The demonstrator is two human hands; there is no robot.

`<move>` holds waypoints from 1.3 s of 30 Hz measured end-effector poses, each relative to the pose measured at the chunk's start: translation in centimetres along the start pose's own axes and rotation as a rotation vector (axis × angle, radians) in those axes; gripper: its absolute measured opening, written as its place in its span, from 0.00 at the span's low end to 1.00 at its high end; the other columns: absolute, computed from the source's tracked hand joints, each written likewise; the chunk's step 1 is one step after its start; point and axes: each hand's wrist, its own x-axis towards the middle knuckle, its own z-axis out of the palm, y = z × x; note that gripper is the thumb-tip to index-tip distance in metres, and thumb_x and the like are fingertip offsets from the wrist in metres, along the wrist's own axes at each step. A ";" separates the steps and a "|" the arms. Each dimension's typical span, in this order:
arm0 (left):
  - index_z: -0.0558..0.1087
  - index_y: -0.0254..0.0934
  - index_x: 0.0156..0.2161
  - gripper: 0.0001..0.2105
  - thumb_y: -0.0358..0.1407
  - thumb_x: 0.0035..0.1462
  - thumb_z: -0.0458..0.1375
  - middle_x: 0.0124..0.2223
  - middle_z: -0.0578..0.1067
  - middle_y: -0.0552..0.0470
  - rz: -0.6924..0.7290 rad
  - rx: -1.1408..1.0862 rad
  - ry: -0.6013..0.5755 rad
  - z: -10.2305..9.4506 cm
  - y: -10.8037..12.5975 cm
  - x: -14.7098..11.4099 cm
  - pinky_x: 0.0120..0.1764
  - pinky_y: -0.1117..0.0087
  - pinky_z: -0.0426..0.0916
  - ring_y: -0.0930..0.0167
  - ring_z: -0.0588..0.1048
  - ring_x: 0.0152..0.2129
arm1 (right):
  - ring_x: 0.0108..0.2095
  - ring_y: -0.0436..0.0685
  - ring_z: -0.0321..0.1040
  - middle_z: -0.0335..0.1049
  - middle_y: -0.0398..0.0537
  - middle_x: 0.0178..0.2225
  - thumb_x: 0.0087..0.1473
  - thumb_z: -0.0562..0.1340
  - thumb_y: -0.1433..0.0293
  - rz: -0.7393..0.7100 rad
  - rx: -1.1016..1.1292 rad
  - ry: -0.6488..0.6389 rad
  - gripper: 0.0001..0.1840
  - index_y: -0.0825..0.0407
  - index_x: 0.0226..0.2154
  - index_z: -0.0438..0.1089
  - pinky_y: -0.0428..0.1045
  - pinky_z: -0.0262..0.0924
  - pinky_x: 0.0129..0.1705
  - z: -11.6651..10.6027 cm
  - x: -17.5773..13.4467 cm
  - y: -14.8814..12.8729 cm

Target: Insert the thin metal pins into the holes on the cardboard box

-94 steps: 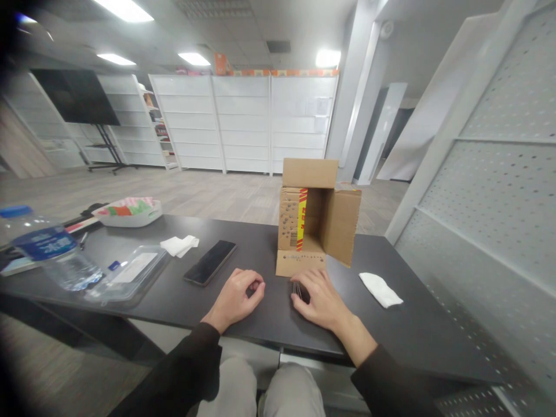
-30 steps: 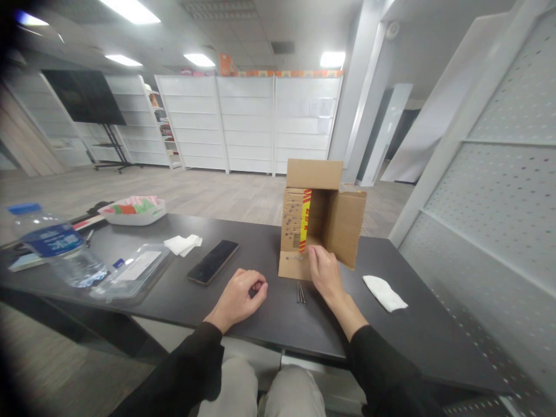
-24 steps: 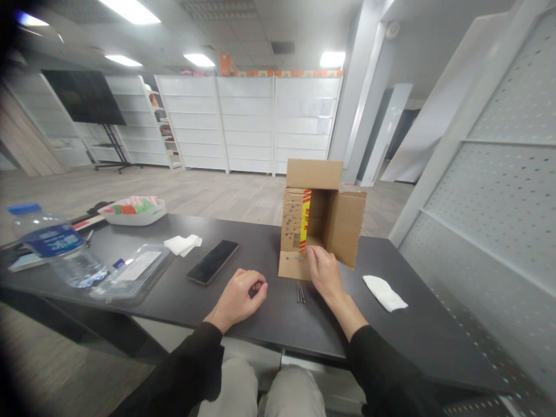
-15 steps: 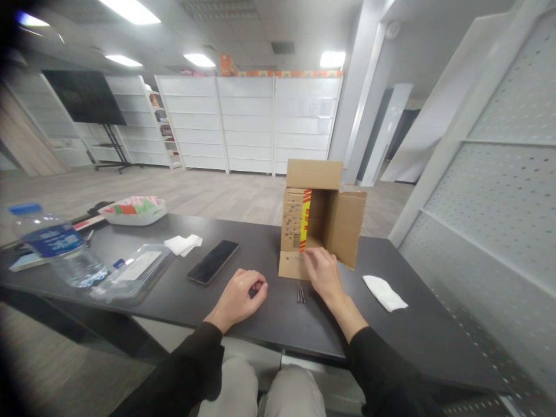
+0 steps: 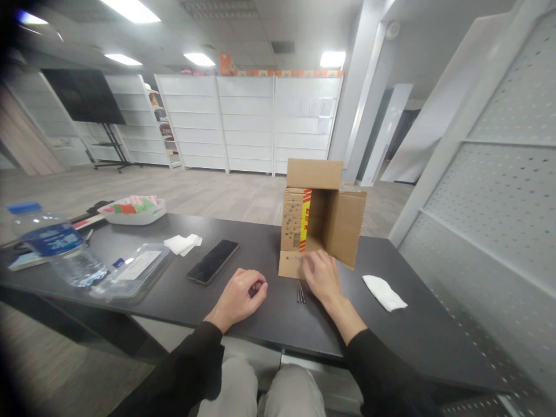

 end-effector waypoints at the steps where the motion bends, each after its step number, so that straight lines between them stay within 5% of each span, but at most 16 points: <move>1: 0.70 0.37 0.31 0.06 0.33 0.57 0.53 0.27 0.72 0.55 -0.001 0.000 0.001 0.0 0.0 0.0 0.38 0.68 0.61 0.73 0.71 0.26 | 0.38 0.59 0.67 0.72 0.49 0.35 0.59 0.54 0.68 -0.011 -0.009 -0.003 0.10 0.50 0.35 0.70 0.52 0.52 0.40 0.0 0.0 0.0; 19: 0.69 0.38 0.30 0.06 0.33 0.57 0.53 0.26 0.72 0.55 -0.002 0.001 0.000 -0.1 0.1 0.0 0.37 0.67 0.60 0.73 0.71 0.25 | 0.40 0.60 0.68 0.72 0.49 0.36 0.61 0.54 0.69 -0.020 -0.014 -0.032 0.09 0.50 0.36 0.70 0.53 0.54 0.42 -0.6 -0.6 -0.1; 31: 0.69 0.38 0.31 0.06 0.33 0.58 0.52 0.27 0.73 0.54 -0.002 0.005 -0.006 -0.1 0.1 0.0 0.38 0.67 0.61 0.73 0.72 0.26 | 0.46 0.60 0.66 0.72 0.51 0.44 0.56 0.58 0.70 -0.231 0.151 -0.347 0.09 0.48 0.40 0.69 0.56 0.56 0.48 -4.0 -3.0 -2.1; 39: 0.70 0.38 0.31 0.05 0.33 0.57 0.53 0.26 0.73 0.55 -0.003 0.007 -0.002 -0.3 0.3 0.1 0.38 0.67 0.61 0.73 0.72 0.26 | 0.46 0.61 0.66 0.73 0.52 0.45 0.52 0.58 0.70 -0.265 0.162 -0.424 0.13 0.49 0.42 0.70 0.57 0.55 0.49 -4.4 -3.1 -2.8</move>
